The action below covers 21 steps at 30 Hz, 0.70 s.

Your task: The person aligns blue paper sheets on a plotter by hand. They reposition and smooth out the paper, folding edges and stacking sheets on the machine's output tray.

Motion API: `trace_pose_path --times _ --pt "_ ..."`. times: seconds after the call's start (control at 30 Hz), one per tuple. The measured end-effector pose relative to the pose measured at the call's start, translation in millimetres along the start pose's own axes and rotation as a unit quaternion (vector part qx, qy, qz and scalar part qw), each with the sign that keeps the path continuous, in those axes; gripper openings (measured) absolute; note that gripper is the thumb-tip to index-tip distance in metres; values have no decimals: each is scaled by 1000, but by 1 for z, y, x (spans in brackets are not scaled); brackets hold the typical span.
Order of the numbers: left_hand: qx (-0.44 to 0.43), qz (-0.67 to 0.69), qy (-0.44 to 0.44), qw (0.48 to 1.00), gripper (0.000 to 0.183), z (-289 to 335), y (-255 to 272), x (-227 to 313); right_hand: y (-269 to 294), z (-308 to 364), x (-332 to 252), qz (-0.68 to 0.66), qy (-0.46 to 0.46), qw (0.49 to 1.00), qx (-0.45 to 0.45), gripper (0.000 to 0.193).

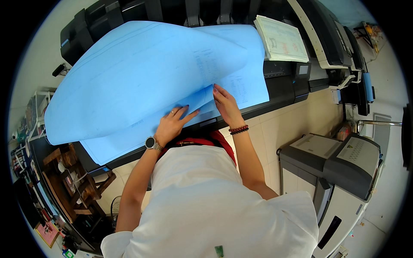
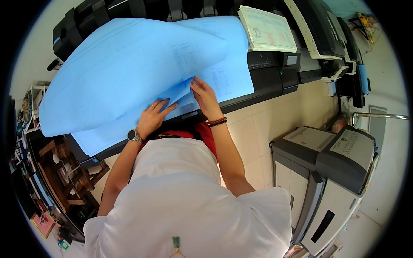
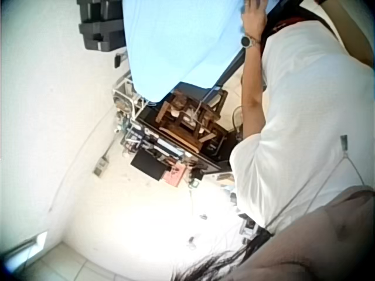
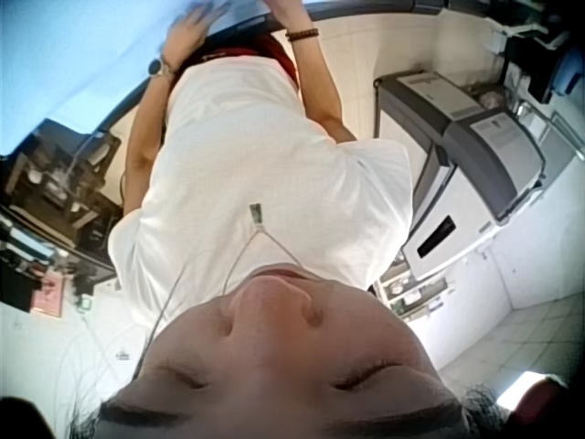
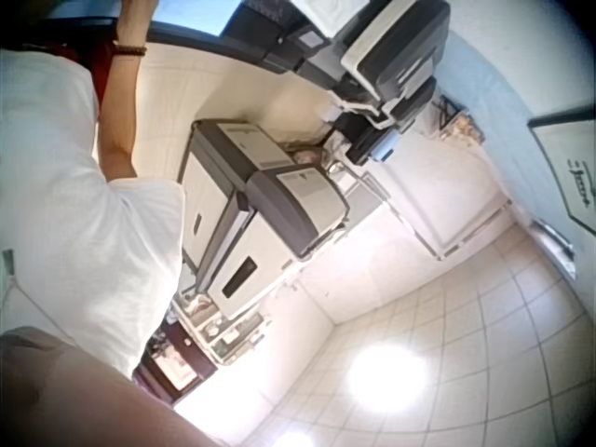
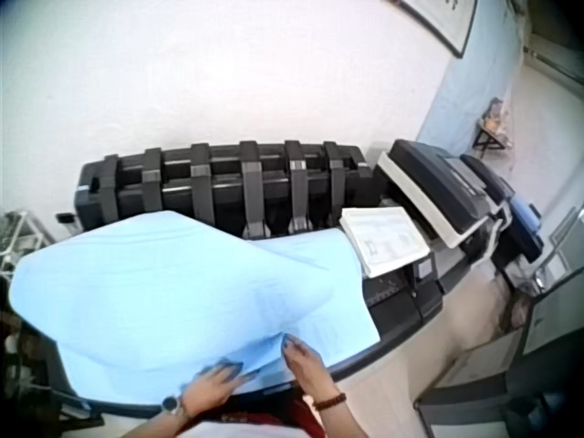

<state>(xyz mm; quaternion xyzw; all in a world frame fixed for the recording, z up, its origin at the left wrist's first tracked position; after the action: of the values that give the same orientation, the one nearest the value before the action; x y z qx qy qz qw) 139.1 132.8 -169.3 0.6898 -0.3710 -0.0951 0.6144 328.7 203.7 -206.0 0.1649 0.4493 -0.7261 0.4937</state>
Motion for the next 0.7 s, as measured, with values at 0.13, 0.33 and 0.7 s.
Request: trace_pose_path --times 0.13,0.33,0.7 --pt "-8 -22 -15 1000 69 3 2 6 -10 -24 -6 -17 -1 1000 -13 46" --pt "7 -9 -3 1000 69 21 7 5 -28 -36 -29 -61 81 994 42 41" --pt "115 -44 177 976 65 94 28 -11 -125 -12 -94 58 50 996 -49 31"
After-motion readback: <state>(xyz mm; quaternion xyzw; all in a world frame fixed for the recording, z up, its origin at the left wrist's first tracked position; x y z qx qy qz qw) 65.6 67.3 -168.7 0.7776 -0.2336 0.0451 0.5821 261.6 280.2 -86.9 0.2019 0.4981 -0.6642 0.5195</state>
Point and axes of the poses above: each hand's wrist, its own z-axis away from the middle knuckle, its own y-axis out of the back of the hand, x = y × z, the point moved 6 cm from there along -z, towards the middle knuckle, and after that the axes turned 6 degrees about -y, right-handed, at the moved point
